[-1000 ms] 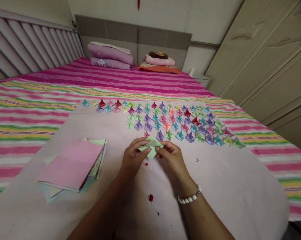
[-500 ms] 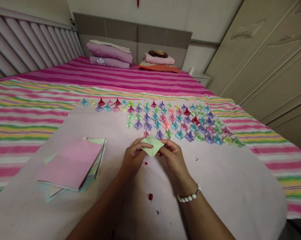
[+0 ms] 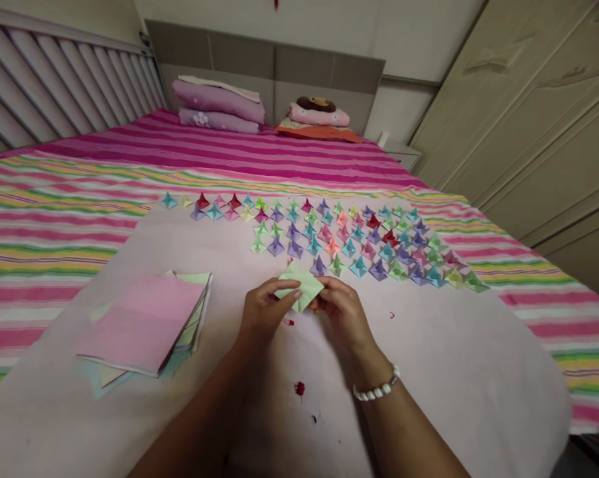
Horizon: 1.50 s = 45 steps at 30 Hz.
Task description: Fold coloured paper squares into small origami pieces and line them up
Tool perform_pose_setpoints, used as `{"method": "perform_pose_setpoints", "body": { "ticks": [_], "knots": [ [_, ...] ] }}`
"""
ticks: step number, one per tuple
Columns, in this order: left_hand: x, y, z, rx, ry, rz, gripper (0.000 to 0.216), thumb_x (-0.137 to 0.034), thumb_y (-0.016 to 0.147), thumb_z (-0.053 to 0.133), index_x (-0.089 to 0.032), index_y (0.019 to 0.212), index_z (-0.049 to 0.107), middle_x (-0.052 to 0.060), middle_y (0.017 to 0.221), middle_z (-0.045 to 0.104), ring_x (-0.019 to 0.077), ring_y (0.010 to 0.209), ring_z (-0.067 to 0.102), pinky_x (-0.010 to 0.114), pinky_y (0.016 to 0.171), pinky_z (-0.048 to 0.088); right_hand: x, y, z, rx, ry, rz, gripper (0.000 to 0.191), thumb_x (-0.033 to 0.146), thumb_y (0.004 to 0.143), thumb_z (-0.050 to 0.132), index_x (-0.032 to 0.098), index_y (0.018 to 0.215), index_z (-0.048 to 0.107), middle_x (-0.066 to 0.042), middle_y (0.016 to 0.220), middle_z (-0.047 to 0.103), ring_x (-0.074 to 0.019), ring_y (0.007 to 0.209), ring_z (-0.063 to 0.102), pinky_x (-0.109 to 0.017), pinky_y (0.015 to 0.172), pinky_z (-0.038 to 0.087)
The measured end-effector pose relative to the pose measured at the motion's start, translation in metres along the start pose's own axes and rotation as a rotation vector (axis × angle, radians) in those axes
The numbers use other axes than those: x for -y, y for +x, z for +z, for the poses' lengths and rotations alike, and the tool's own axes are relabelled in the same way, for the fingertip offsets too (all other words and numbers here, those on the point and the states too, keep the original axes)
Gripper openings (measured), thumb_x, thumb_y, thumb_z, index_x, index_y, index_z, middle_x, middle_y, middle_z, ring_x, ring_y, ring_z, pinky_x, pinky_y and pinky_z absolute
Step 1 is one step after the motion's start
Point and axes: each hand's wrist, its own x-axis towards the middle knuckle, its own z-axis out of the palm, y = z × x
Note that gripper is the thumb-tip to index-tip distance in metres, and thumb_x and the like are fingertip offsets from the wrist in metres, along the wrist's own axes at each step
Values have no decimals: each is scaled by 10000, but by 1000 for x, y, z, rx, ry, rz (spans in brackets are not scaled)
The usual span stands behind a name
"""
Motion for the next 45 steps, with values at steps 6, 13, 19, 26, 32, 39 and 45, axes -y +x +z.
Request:
{"method": "perform_pose_setpoints", "body": {
  "ticks": [6,13,19,26,32,39,45],
  "knots": [
    [-4,1,-1,-19,-19,-20,188,-275,650,759,-205,824,759,25,800,735,181,745,664,265,643,527,5,-2,4,-12,-97,-11,242,416,644,756,192,718,702,16,555,566,-119,520,452,-260,526,367],
    [-4,-3,-1,22,37,-15,251,-307,681,748,-202,909,756,35,861,738,183,771,663,260,644,525,4,-1,4,-82,-142,-4,279,399,568,819,179,648,667,49,503,504,-89,476,384,-233,472,290],
    [-2,-3,0,41,-48,-90,399,-324,656,775,-188,1028,731,58,968,734,197,800,671,277,672,537,2,0,3,-82,-140,-39,224,364,613,789,187,637,653,46,520,515,-97,497,423,-234,488,333],
    [-1,-1,-1,50,9,-4,216,-319,687,755,-200,867,757,45,871,696,172,802,639,234,643,497,1,0,1,-55,-163,-58,226,374,624,789,193,687,669,45,529,525,-101,493,427,-239,486,341],
    [1,1,-2,0,127,199,98,-289,715,727,-234,789,758,47,926,591,172,913,603,264,791,498,-1,2,2,-68,-98,-78,246,329,603,810,192,717,640,57,550,521,-88,488,425,-226,474,335],
    [-2,1,-2,91,117,203,79,-267,764,673,-211,778,728,60,971,656,206,986,605,334,933,443,-1,2,-2,-106,-221,-203,245,241,597,819,241,826,734,-4,889,628,-117,671,519,-264,612,419],
    [-12,-1,-2,53,-28,-56,163,-326,666,762,-175,677,702,18,722,684,164,741,615,269,720,472,-1,1,-1,-43,-145,-176,68,264,675,759,219,649,715,-5,713,643,-159,704,563,-294,685,452]
  ]
}}
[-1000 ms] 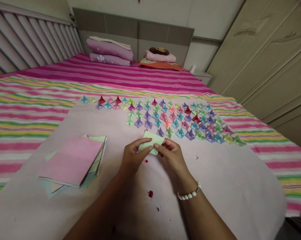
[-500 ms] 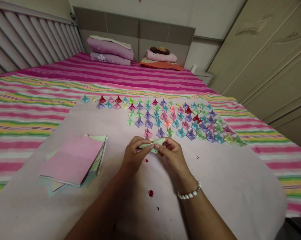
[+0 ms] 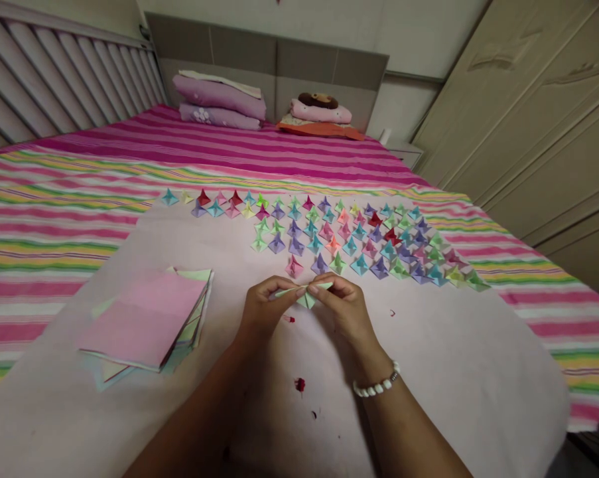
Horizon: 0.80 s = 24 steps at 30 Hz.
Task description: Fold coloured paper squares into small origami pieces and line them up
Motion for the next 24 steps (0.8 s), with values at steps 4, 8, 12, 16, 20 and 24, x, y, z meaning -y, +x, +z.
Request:
{"method": "perform_pose_setpoints", "body": {
  "ticks": [4,8,12,16,20,24],
  "knots": [
    [-4,-1,0,-67,-128,-203,291,-418,646,773,-154,762,733,20,729,707,161,709,619,267,692,478,-1,0,0,-39,31,6,51,272,694,739,224,678,734,-3,725,662,-155,726,561,-290,703,443],
    [0,-1,4,-54,-290,-210,413,-500,748,672,-132,925,736,59,831,730,205,852,651,312,809,489,-3,1,1,-90,67,5,57,285,693,744,228,698,747,-8,757,680,-163,758,575,-307,743,444],
    [6,-3,10,120,-331,-172,398,-424,717,726,-158,1013,708,71,961,728,206,924,649,324,873,478,-7,2,1,-163,146,11,83,300,673,769,233,719,754,-8,765,688,-164,751,584,-327,767,452],
    [12,-4,11,145,-226,-222,336,-366,636,792,-163,892,710,48,809,718,165,764,643,276,739,490,-6,1,3,-166,157,12,89,305,661,778,237,710,749,-3,753,686,-158,733,579,-328,768,452],
    [18,2,6,20,-240,-241,285,-424,693,734,-155,786,706,15,659,643,112,636,562,230,639,450,-2,-1,4,-87,103,9,103,320,678,760,221,668,731,-11,755,674,-170,771,569,-323,774,438],
    [16,6,6,13,-433,-235,330,-400,647,776,-156,864,732,-14,623,566,76,606,468,197,607,406,-3,-2,3,-42,128,67,195,394,746,702,203,717,729,-21,733,658,-161,718,534,-319,743,417]
  ]
}}
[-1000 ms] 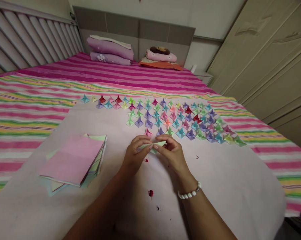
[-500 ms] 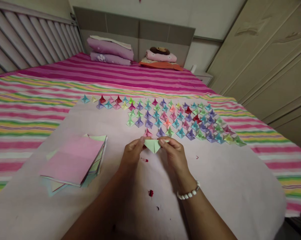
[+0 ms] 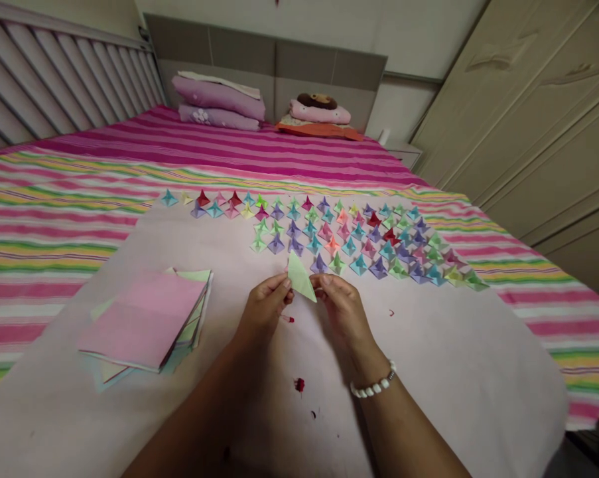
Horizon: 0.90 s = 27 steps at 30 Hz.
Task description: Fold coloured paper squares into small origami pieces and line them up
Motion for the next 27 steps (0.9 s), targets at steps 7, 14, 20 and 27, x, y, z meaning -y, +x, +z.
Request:
{"method": "perform_pose_setpoints", "body": {
  "ticks": [7,14,20,27],
  "knots": [
    [-3,-4,4,48,-75,-71,337,-350,585,823,-152,848,751,-1,662,603,73,606,462,204,615,402,-1,0,0,15,59,61,166,366,712,738,203,694,712,4,684,623,-141,679,514,-296,723,402],
    [0,-2,2,82,-89,-94,347,-338,596,821,-153,882,755,13,697,625,65,606,475,205,611,398,0,-1,1,35,86,44,114,306,728,725,212,666,703,26,637,598,-126,648,498,-269,693,399],
    [2,1,1,47,-133,-51,390,-310,580,830,-177,933,734,11,770,634,58,619,503,203,625,414,0,-1,1,48,145,93,98,293,727,712,203,689,699,19,646,629,-129,638,530,-265,669,417],
    [0,-4,0,44,200,88,359,-331,678,750,-161,991,704,-2,695,625,98,633,538,232,633,429,2,2,4,-7,18,68,166,264,589,770,204,730,708,25,600,628,-114,531,491,-250,538,394]
  ]
}}
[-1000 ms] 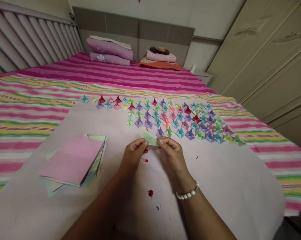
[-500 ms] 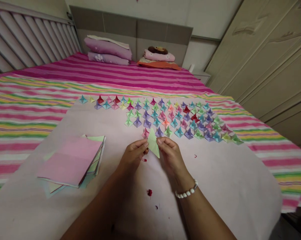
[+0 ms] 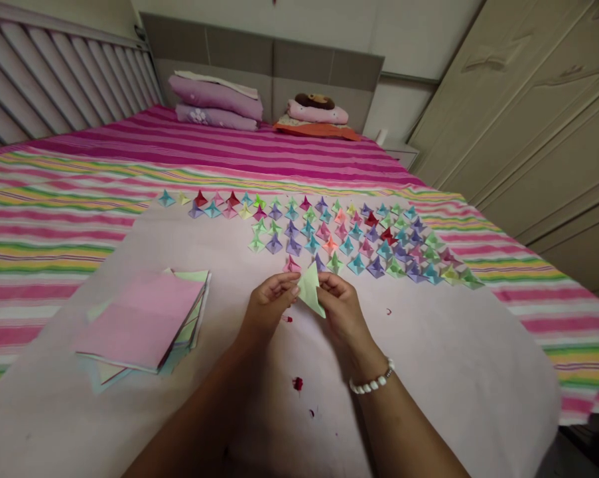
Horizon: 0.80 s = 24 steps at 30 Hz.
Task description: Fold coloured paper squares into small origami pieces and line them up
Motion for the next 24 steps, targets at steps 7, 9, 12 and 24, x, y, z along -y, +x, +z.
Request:
{"method": "perform_pose_setpoints", "body": {
  "ticks": [7,9,12,24],
  "knots": [
    [-6,-11,6,-59,452,277,414,-370,772,662,-182,1139,634,90,1121,604,139,761,564,256,651,473,-4,-3,0,-68,-244,-173,90,262,662,703,207,731,687,45,551,522,-105,498,414,-245,481,331],
    [-4,-12,6,-62,537,320,483,-353,731,707,-183,1172,607,100,1153,588,149,772,567,257,637,476,-5,-5,2,-68,-362,-297,47,214,694,668,214,735,691,34,598,526,-116,545,437,-253,515,352],
    [-1,-13,6,-73,559,288,423,-331,787,645,-179,1178,592,104,1128,611,155,766,589,256,623,483,-5,-7,4,-35,-522,-430,94,161,726,624,220,736,697,13,668,563,-129,597,466,-268,559,378],
    [5,-11,5,-69,512,457,299,-195,817,569,-212,1112,520,103,1279,542,188,1012,618,320,839,511,-7,-3,1,-106,-345,-279,135,146,649,627,226,724,705,13,695,599,-126,578,469,-266,547,377]
  ]
}}
